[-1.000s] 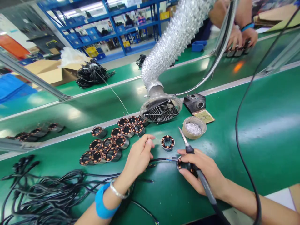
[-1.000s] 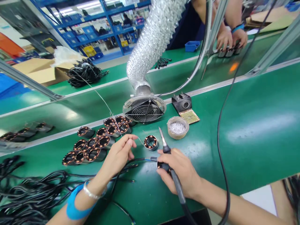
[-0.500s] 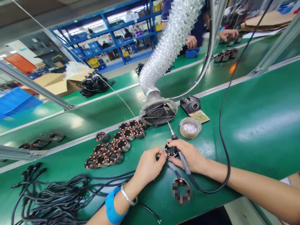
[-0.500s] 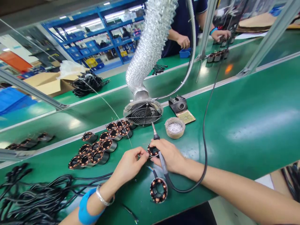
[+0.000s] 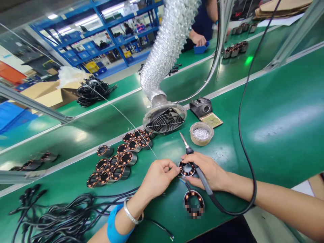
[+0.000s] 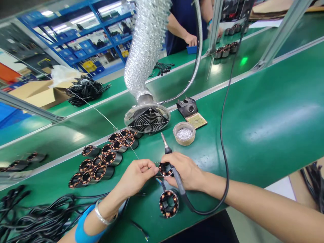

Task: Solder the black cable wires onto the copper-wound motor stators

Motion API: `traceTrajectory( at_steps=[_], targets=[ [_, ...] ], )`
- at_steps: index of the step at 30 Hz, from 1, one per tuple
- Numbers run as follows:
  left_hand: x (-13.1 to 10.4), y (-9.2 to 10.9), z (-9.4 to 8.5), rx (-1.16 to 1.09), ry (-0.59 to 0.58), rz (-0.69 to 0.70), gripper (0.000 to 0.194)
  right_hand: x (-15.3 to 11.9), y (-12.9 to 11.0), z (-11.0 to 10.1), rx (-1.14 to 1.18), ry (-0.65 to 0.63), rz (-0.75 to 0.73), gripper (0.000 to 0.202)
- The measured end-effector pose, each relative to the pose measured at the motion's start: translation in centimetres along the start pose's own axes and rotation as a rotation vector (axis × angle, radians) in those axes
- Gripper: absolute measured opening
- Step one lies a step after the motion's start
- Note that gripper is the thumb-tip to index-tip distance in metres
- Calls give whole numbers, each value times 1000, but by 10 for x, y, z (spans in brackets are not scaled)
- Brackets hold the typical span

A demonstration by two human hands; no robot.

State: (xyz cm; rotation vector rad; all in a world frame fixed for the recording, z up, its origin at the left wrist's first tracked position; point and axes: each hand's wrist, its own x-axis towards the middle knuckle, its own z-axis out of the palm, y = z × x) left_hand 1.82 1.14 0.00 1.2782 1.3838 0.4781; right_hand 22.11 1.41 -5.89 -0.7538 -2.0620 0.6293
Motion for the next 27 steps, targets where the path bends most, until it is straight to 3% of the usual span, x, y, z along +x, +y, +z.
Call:
traceTrajectory(
  at_steps=[4, 7, 13, 19, 23, 27],
  targets=[
    [-3, 10, -3, -241, -49, -119, 52, 3, -1, -1, 12, -13, 3, 40],
    [-2, 17, -10, -277, -142, -197, 52, 5, -1, -2, 25, 3, -12, 39],
    [11, 23, -23, -59, -91, -86, 49, 8, 2, -2, 56, 16, -17, 43],
    [22, 18, -18, -185, -69, -75, 49, 10, 5, 0, 70, 17, 4, 43],
    [16, 9, -26, -132, -129, -16, 60, 11, 5, 0, 71, 17, 12, 45],
    [7, 0, -25, -69, -212, -24, 53, 10, 4, -2, 65, 8, 5, 41]
  ],
)
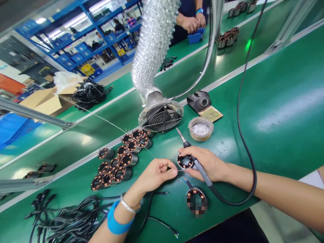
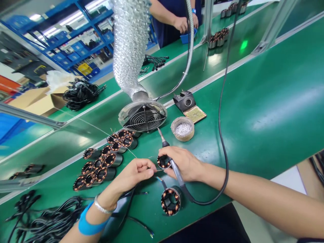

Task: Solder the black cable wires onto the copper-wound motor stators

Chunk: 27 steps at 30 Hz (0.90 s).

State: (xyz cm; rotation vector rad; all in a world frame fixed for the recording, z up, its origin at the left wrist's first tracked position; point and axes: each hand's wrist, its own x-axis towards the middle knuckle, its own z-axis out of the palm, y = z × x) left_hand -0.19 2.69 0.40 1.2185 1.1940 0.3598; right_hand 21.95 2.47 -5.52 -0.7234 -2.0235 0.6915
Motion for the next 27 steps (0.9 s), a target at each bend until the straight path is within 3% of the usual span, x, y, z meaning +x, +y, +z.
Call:
traceTrajectory(
  at_steps=[4, 6, 10, 12, 15, 17, 20, 23, 27],
  targets=[
    [-1, -2, 22, -146, 45, -26, 49, -3, -1, -1, -46, -17, 12, 40],
    [-4, 2, 24, -149, 30, -24, 45, -6, 0, -1, -68, -34, 29, 39],
    [-41, 8, -5, 231, 221, 56, 34, -12, 4, 0, -114, -71, 86, 37],
    [-71, 4, -23, 493, 207, 50, 27, -15, 7, 0, -136, -71, 95, 38],
    [-110, -17, -33, 835, 65, -25, 16, -16, 8, 0, -161, -50, 88, 39],
    [-123, -38, -28, 1002, 86, -86, 20, -16, 8, 1, -190, -33, 79, 39],
    [-129, -64, -16, 1034, 153, -83, 13, -16, 8, 1, -258, -46, 79, 36],
    [-133, -71, -16, 976, 402, -32, 7, -19, 12, 1, -293, -81, 100, 35],
    [-145, -56, -30, 1000, 954, 107, 11, -24, 18, 3, -285, -96, 126, 37]
  ],
)
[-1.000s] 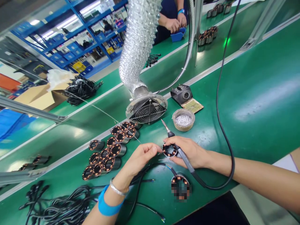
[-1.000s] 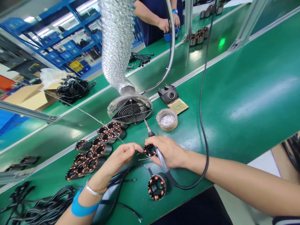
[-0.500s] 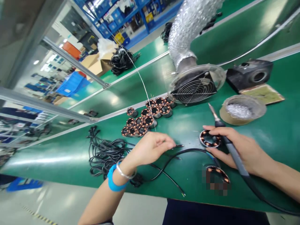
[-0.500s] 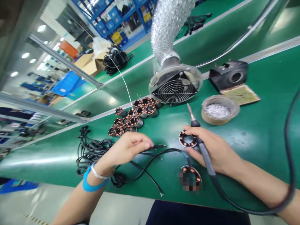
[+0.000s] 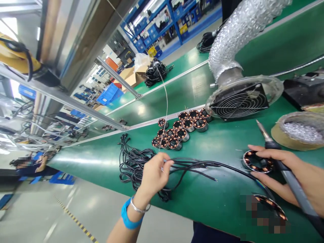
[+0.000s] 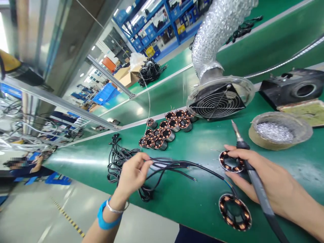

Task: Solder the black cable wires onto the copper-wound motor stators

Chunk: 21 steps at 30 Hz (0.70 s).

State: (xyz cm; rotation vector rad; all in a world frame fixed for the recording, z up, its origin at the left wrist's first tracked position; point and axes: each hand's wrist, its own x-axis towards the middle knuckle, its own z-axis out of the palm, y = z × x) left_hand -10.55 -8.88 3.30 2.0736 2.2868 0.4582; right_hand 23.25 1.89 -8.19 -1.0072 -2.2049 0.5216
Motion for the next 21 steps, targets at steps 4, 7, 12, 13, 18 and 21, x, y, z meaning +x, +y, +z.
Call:
traceTrajectory(
  at_steps=[4, 7, 12, 13, 18, 21],
  targets=[
    [10, -8, -20, -37, 157, 94, 6, 1, 0, 0, 21, 60, -42, 41],
    [21, -14, -40, -308, 339, -45, 5, 5, -3, -2, 42, 93, -64, 39],
    [41, 15, -63, -645, 867, 8, 13, 10, -6, -2, 59, 112, -108, 37],
    [43, 26, -57, -609, 774, 47, 11, 10, -7, -2, 62, 102, -106, 36],
    [45, 74, 17, -399, -129, 223, 12, 17, -23, -17, 148, 109, -41, 43],
    [46, 78, 52, -317, -188, 244, 16, 28, -38, -27, 281, 186, 63, 37]
  ],
)
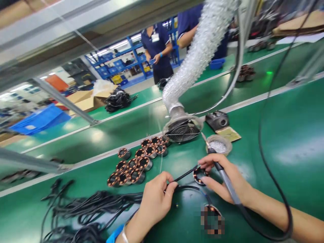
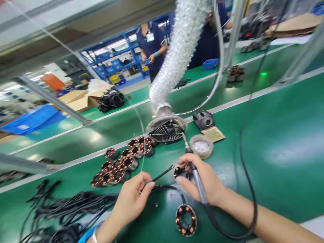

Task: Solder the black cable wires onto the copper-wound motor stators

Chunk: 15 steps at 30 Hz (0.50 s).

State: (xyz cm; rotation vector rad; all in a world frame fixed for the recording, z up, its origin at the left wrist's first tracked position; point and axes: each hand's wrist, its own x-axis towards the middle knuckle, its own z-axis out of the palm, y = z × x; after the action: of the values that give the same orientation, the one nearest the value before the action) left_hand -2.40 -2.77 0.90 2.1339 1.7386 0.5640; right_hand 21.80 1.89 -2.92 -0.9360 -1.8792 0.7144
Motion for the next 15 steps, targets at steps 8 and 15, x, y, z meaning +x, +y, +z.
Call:
traceTrajectory(
  at_steps=[8, 15],
  targets=[
    [11, -2, -11, -23, -205, -19, 21, 16, -24, 7, 146, 0, -24, 35],
    [43, 15, -5, -316, -316, 374, 34, 24, -29, 13, 205, 0, -100, 32]
  ],
)
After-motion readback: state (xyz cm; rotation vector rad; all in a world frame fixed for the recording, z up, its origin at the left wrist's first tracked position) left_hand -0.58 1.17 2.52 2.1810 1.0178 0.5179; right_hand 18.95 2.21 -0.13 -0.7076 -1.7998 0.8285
